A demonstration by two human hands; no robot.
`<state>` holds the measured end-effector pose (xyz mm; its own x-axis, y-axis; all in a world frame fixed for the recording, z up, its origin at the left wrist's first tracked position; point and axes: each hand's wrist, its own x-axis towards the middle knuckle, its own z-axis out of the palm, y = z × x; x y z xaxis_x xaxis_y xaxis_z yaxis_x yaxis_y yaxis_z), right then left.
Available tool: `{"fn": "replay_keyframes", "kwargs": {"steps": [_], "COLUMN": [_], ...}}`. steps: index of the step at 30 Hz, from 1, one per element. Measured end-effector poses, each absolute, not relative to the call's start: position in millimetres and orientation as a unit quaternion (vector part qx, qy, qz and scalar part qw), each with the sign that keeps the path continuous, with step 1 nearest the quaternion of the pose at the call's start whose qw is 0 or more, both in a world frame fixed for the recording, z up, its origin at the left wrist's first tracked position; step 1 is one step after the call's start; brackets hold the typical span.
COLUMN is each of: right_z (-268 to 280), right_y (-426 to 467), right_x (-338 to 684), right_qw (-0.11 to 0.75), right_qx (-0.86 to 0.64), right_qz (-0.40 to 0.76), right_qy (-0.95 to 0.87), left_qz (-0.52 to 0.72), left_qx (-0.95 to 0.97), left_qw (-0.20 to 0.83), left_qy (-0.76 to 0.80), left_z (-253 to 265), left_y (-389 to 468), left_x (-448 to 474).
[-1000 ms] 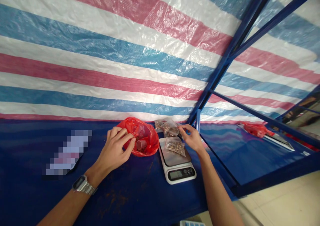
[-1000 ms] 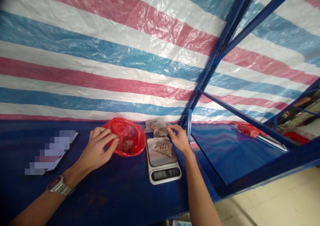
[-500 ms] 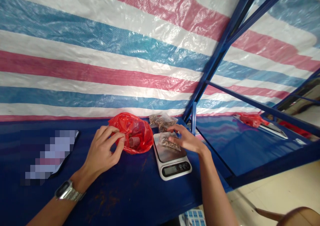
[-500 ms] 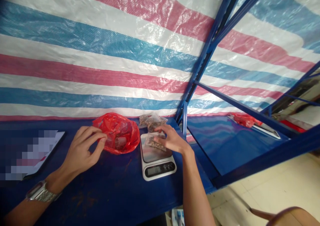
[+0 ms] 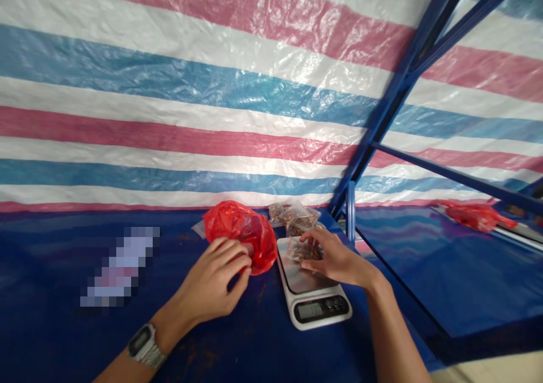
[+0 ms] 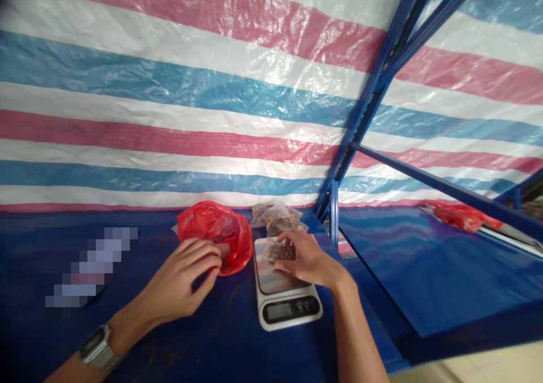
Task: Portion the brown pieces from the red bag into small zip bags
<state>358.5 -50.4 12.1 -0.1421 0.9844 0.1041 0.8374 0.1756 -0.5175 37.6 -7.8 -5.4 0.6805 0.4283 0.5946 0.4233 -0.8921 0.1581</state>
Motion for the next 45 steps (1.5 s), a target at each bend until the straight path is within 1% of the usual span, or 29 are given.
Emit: {"fn": "replay_keyframes", "kwargs": {"steps": [2,5,8,10,14,17,19,21,26,33,36,39,43,45], "right_z": [8,10,22,31,42,40,35,30,20,16,11,4,-1,0], "right_y": [-49,-46,-42,-36,-12,4,12,16,19,10,-5,-27,-54,-59], "right_x": [361,355,329,303,258,243,240,241,247,265,294,332,368,373], "right_qw": [0.221,0.273,0.339,0.347,0.244,0.175,0.145,0.136,0.178,0.317,0.355,0.351,0.300,0.295], "right_qx": [-0.610,-0.572,-0.533,-0.514,-0.524,-0.533,-0.531,-0.528,-0.527,-0.516,-0.533,-0.570,-0.584,-0.579], "right_qz": [0.186,0.199,0.185,0.159,0.073,0.008,-0.022,-0.031,0.030,0.125,0.162,0.173,0.171,0.166], "right_qy": [-0.738,-0.748,-0.753,-0.768,-0.812,-0.828,-0.835,-0.838,-0.831,-0.786,-0.750,-0.723,-0.735,-0.742], "left_qz": [0.329,0.332,0.342,0.343,0.338,0.330,0.326,0.320,0.322,0.321,0.330,0.336,0.343,0.344], "left_qx": [0.914,0.910,0.908,0.910,0.916,0.919,0.921,0.922,0.921,0.920,0.915,0.912,0.909,0.910], "left_qw": [0.032,0.052,0.055,0.053,0.046,0.041,0.041,0.043,0.044,0.056,0.061,0.063,0.065,0.065], "left_qy": [0.237,0.244,0.236,0.226,0.211,0.210,0.211,0.213,0.215,0.219,0.223,0.229,0.228,0.224], "left_z": [-8,-10,-7,-6,-8,-10,-12,-13,-15,-13,-11,-11,-13,-14], "left_y": [-11,-14,-16,-17,-17,-17,-16,-15,-14,-14,-14,-12,-10,-10], "left_x": [42,43,41,41,42,41,41,40,39,37,36,35,34,35]}}
